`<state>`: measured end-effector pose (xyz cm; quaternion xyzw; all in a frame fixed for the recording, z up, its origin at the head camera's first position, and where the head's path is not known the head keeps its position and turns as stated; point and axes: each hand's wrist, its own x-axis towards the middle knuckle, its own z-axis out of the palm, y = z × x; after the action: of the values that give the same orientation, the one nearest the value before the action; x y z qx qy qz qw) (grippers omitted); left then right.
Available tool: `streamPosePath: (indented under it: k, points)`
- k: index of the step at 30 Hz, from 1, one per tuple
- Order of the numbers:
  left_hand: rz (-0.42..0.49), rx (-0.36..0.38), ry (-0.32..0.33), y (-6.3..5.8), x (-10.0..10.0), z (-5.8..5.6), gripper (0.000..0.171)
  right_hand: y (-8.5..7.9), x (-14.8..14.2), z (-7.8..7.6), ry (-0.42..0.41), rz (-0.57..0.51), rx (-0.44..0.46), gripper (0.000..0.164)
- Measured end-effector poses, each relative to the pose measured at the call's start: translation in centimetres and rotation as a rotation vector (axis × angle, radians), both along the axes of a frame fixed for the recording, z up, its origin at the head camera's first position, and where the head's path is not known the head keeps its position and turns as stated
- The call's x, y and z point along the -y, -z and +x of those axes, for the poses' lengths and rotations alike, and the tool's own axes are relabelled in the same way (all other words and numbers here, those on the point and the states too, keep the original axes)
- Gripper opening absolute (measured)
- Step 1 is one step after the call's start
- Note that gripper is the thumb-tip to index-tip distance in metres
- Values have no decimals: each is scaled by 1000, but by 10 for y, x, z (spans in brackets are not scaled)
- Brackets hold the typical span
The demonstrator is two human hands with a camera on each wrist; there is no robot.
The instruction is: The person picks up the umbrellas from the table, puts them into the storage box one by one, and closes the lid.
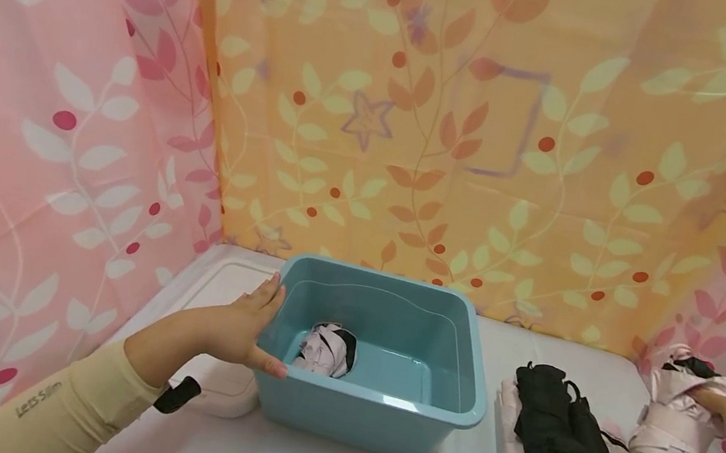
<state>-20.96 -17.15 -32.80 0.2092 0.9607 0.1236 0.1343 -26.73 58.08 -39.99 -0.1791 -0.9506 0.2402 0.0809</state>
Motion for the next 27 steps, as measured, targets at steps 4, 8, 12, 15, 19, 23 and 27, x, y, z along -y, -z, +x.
streamPosePath:
  k: [4, 8, 12, 15, 19, 23, 27]
  points:
    - [-4, 4, -9, 1, 0, 1, 130, -65, 80, 28, -33, -19, -98, 54]
    - [-9, -2, -6, 2, 0, 0, 130, -106, 134, 44, -102, 16, -125, 54]
    - [-15, -4, 1, 3, 0, -1, 130, -125, 160, 42, -136, 67, -109, 56]
    - [-10, -3, 2, 3, 1, -1, 130, -135, 179, 35, -166, 63, -114, 55]
    - [-10, -7, 0, 3, 1, -1, 130, -146, 209, 22, -235, -1, -144, 53]
    - [-17, -17, 5, 4, 1, -2, 130, -156, 243, 10, -319, -98, -188, 51]
    - [-16, -20, 7, 4, 1, -2, 130, -163, 281, 1, -405, -194, -204, 47]
